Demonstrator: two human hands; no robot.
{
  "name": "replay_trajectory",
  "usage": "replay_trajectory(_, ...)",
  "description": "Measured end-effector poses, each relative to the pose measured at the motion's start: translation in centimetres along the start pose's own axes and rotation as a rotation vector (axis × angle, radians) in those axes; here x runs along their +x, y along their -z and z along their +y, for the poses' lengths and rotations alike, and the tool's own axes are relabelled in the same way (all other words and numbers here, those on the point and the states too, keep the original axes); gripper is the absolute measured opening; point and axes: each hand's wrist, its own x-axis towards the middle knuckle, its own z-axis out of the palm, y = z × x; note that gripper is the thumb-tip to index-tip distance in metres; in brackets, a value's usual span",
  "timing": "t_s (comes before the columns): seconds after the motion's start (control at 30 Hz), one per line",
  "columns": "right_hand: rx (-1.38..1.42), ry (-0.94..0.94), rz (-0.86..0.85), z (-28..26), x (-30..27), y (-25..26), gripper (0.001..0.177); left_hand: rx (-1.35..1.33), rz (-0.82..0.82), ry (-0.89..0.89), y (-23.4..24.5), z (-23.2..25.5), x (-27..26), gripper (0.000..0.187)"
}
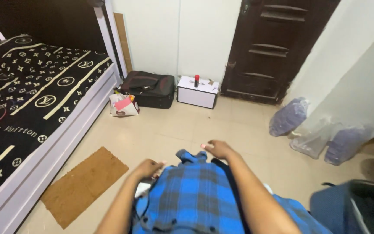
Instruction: Folding a blue flannel shirt on the floor and organizing clothes near a suitcase.
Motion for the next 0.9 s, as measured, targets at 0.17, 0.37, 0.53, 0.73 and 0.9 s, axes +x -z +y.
replay_trajectory(0.17, 0.133, -0.128, -0.336, -6.7, -1.7, 0.8, 0.075, 0.118, -0.082, 0.007, -3.2, 3.1, -1.0, 0.066)
replay_trajectory(0.37, 0.184, 0.086, -0.3, -2.7, 4.5, 1.6, 0.037, -0.077, -0.071, -0.28, -5.3, -1.1, 1.4, 0.045)
replay_trajectory(0.53, 0.596, 0.031, -0.268, -6.4, 1.4, 9.3, 0.023, -0.135, -0.113, -0.148, -4.5, 1.0, 0.2, 0.055)
replay_trajectory(0.73, 1.161, 0.196, -0.401, -7.4, -1.2, 12.7, 0.015, -0.503, -0.301, -0.056, -3.3, 10.1, -2.0, 0.077)
replay_trajectory(0.9, 1.323, 0.287, -0.362, -8.5, -2.7, 13.3, 0.014, -0.62, -0.392, -0.032, -0.1, 13.6, 0.6, 0.074)
